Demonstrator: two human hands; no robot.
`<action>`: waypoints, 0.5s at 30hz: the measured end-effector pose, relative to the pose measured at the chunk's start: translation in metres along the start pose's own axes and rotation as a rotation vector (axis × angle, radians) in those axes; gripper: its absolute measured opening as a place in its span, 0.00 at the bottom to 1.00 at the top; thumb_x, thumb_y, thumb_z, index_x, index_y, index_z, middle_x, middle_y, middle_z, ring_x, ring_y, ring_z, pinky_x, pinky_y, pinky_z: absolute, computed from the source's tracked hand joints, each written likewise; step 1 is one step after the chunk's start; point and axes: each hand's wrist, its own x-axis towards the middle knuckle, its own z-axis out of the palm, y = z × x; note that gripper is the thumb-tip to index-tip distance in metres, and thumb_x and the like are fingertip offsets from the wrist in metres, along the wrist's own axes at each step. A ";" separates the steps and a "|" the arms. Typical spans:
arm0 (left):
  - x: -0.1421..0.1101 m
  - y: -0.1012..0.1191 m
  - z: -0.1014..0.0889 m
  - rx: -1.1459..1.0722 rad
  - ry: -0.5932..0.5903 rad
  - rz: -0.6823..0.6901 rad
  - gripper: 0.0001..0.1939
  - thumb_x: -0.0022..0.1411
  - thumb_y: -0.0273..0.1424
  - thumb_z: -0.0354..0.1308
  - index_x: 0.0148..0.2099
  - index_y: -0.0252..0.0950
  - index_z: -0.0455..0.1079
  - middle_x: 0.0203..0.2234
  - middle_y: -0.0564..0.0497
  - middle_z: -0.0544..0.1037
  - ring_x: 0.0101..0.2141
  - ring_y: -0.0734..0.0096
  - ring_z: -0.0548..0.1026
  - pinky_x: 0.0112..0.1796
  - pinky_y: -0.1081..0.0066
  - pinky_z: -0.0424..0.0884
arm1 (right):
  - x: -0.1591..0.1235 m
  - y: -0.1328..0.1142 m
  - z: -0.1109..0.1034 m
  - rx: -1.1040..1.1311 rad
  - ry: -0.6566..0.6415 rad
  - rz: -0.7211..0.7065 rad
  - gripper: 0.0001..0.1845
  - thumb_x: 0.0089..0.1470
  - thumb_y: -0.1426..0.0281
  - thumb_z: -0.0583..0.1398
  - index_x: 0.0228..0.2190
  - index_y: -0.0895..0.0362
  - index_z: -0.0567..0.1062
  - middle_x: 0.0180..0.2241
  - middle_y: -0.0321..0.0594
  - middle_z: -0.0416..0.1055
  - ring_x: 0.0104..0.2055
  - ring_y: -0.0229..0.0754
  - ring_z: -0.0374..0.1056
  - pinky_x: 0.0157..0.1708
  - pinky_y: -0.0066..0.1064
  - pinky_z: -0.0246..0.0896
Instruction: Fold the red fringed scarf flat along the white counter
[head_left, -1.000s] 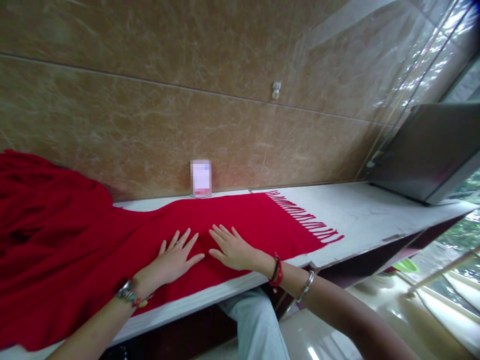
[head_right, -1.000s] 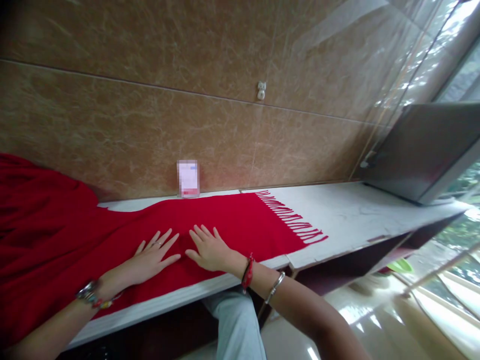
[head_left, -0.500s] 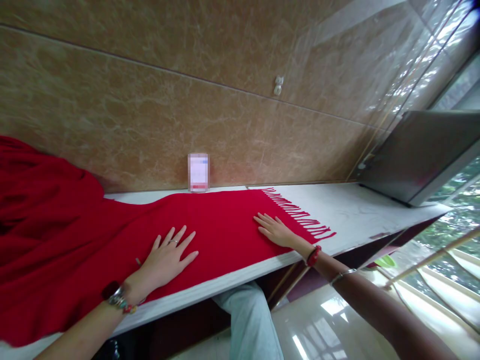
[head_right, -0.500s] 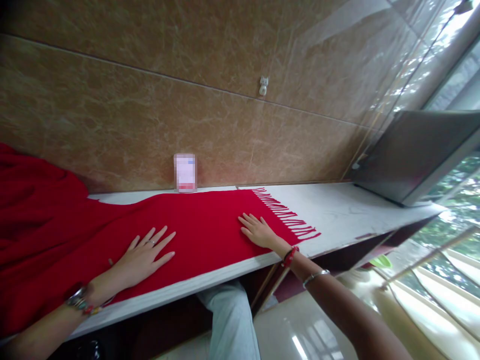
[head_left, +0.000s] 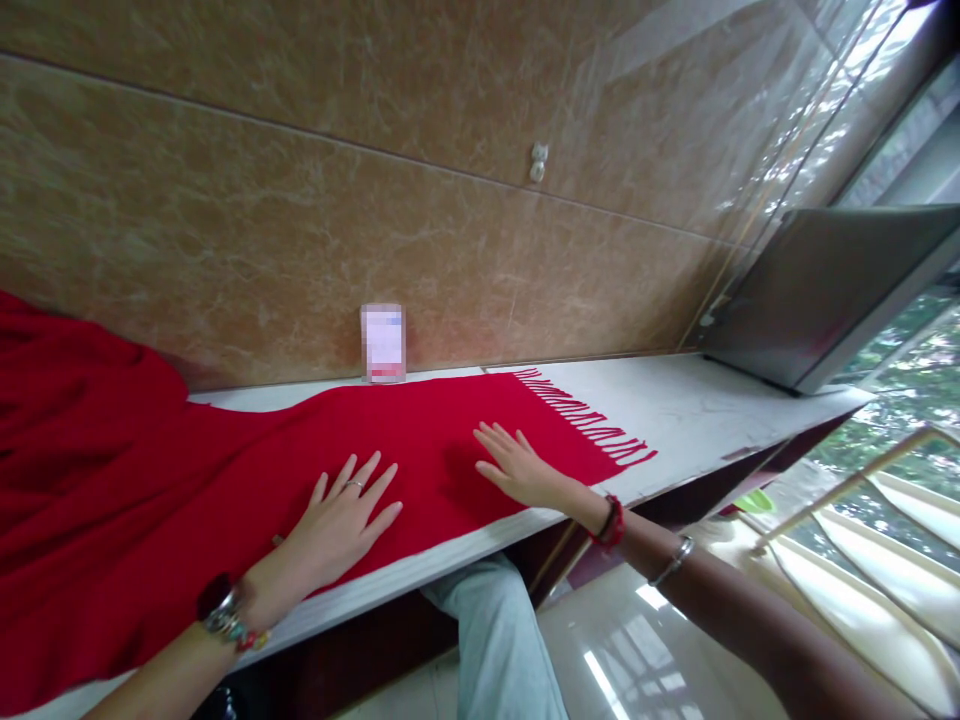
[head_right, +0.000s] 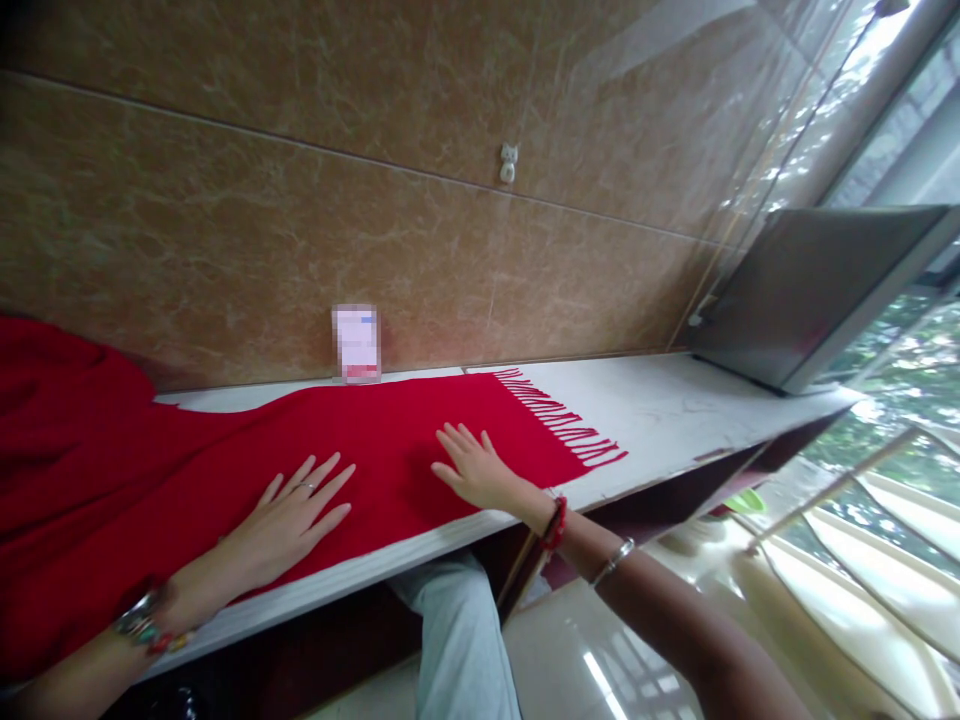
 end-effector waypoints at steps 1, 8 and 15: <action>0.000 0.003 0.001 -0.004 -0.014 -0.005 0.29 0.61 0.46 0.38 0.62 0.42 0.46 0.61 0.50 0.46 0.60 0.52 0.42 0.54 0.48 0.45 | 0.002 -0.020 0.003 0.010 -0.009 -0.053 0.32 0.58 0.54 0.41 0.59 0.56 0.47 0.61 0.45 0.42 0.63 0.49 0.34 0.56 0.54 0.35; 0.001 0.006 0.010 0.038 -0.011 0.003 0.33 0.58 0.49 0.42 0.62 0.39 0.49 0.61 0.47 0.47 0.60 0.50 0.43 0.54 0.47 0.43 | 0.002 -0.054 0.015 -0.077 -0.068 -0.222 0.31 0.58 0.54 0.43 0.58 0.56 0.50 0.61 0.46 0.45 0.62 0.52 0.39 0.56 0.54 0.36; 0.001 0.006 0.009 0.039 -0.002 0.004 0.32 0.59 0.48 0.41 0.62 0.41 0.47 0.61 0.48 0.47 0.60 0.49 0.43 0.53 0.47 0.43 | -0.024 0.033 0.006 -0.218 -0.084 -0.047 0.28 0.59 0.58 0.41 0.59 0.53 0.46 0.61 0.43 0.42 0.62 0.50 0.38 0.55 0.54 0.39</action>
